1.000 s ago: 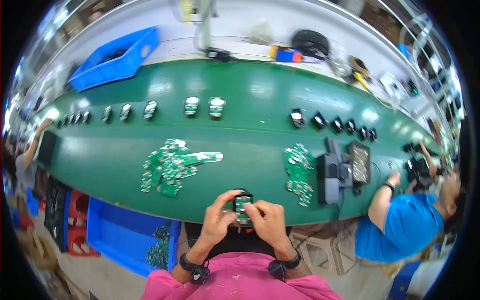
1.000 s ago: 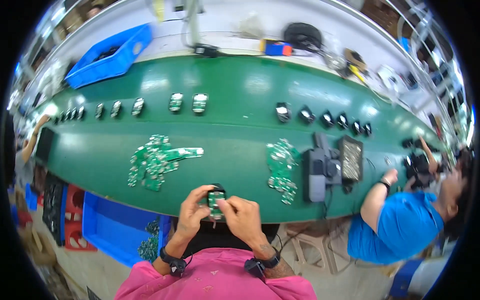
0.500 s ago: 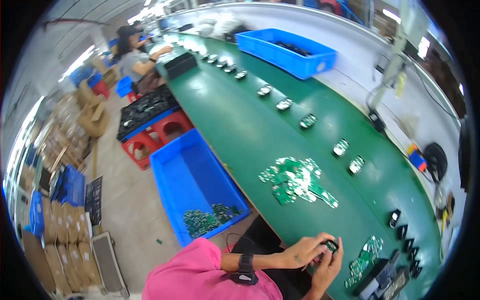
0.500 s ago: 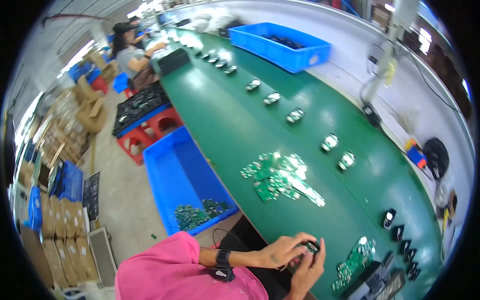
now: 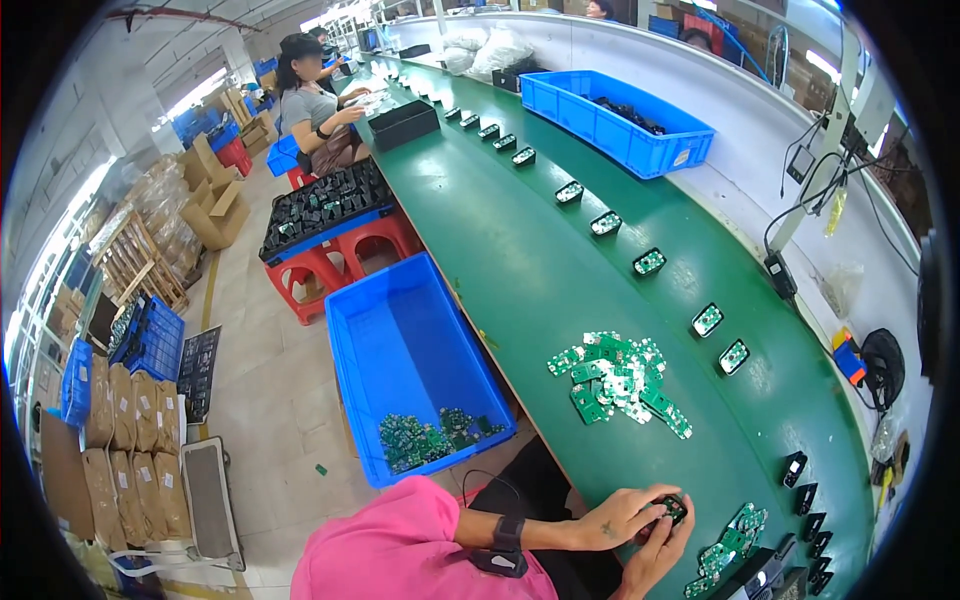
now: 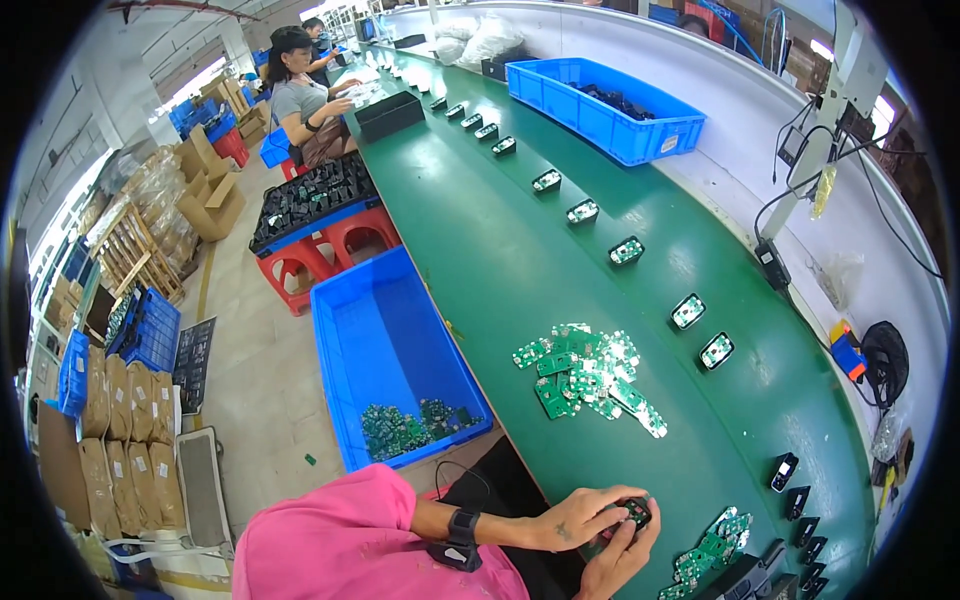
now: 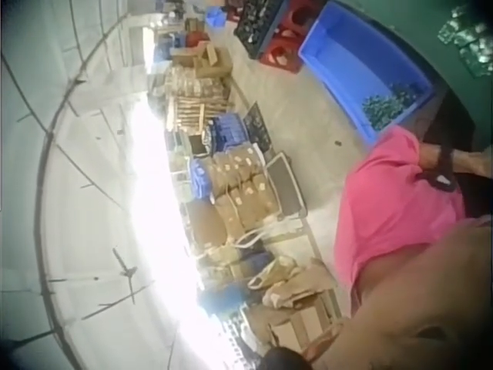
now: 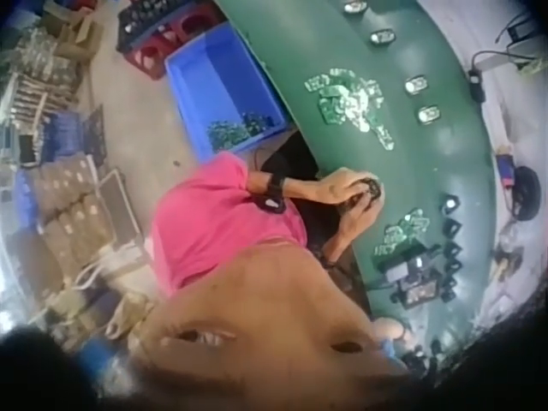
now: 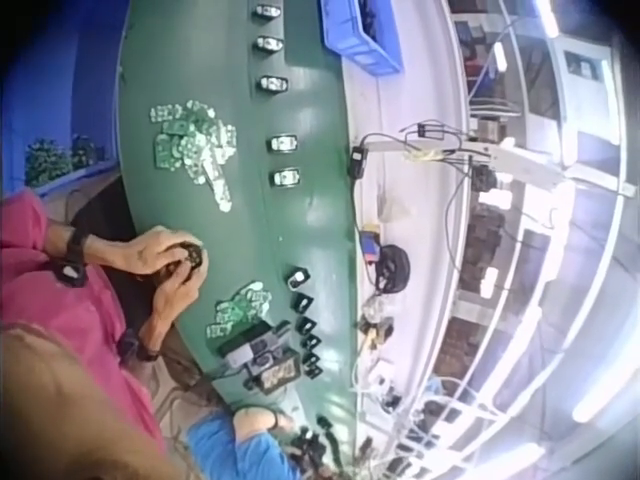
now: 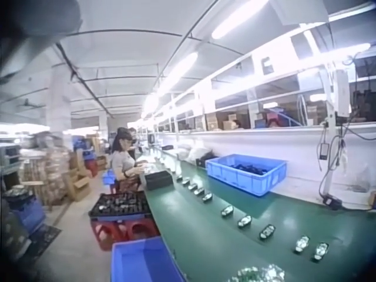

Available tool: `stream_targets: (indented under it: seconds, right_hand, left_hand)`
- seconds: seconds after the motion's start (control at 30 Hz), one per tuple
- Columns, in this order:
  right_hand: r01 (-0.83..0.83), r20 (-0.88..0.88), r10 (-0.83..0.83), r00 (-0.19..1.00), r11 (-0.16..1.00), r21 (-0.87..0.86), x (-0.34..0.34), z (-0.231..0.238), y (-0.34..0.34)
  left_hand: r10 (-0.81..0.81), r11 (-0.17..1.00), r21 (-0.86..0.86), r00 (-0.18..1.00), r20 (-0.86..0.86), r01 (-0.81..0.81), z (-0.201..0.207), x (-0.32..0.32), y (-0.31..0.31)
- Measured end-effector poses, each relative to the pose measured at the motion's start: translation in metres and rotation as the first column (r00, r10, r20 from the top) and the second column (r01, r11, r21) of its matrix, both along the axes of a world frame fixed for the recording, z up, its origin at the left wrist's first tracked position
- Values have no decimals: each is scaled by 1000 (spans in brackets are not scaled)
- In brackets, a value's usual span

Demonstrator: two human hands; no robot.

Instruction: Assembling small circuit boards into black plastic housings on an assembly line.

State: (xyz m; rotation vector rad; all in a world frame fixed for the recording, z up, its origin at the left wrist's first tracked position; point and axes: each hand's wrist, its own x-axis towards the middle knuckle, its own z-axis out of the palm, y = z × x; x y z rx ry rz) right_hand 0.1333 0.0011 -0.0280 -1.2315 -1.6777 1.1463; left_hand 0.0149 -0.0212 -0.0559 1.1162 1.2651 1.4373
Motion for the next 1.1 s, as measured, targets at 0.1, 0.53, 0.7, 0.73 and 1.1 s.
stream_targets:
  seconds: [0.1,0.53,0.7,0.73,1.1]
  right_hand:
    - [5,-52,-7,999,1000,-30,-3,0,-3]
    - [43,46,-53,998,981,188,-6,-14,6]
    - [-92,62,69,996,834,544,-22,6,14]
    - [-98,78,65,995,799,594,-18,7,14]
    - [-59,-24,114,993,667,743,-9,1,5]
  left_hand:
    - [238,944,269,958,-158,-191,-5,12,0]
    - [280,930,334,884,-375,-153,5,-5,4]
    - [416,851,482,826,-380,-206,19,-23,3]
    - [376,861,477,851,-367,-175,20,-19,4]
    - [423,744,659,843,-331,-115,14,-9,3]
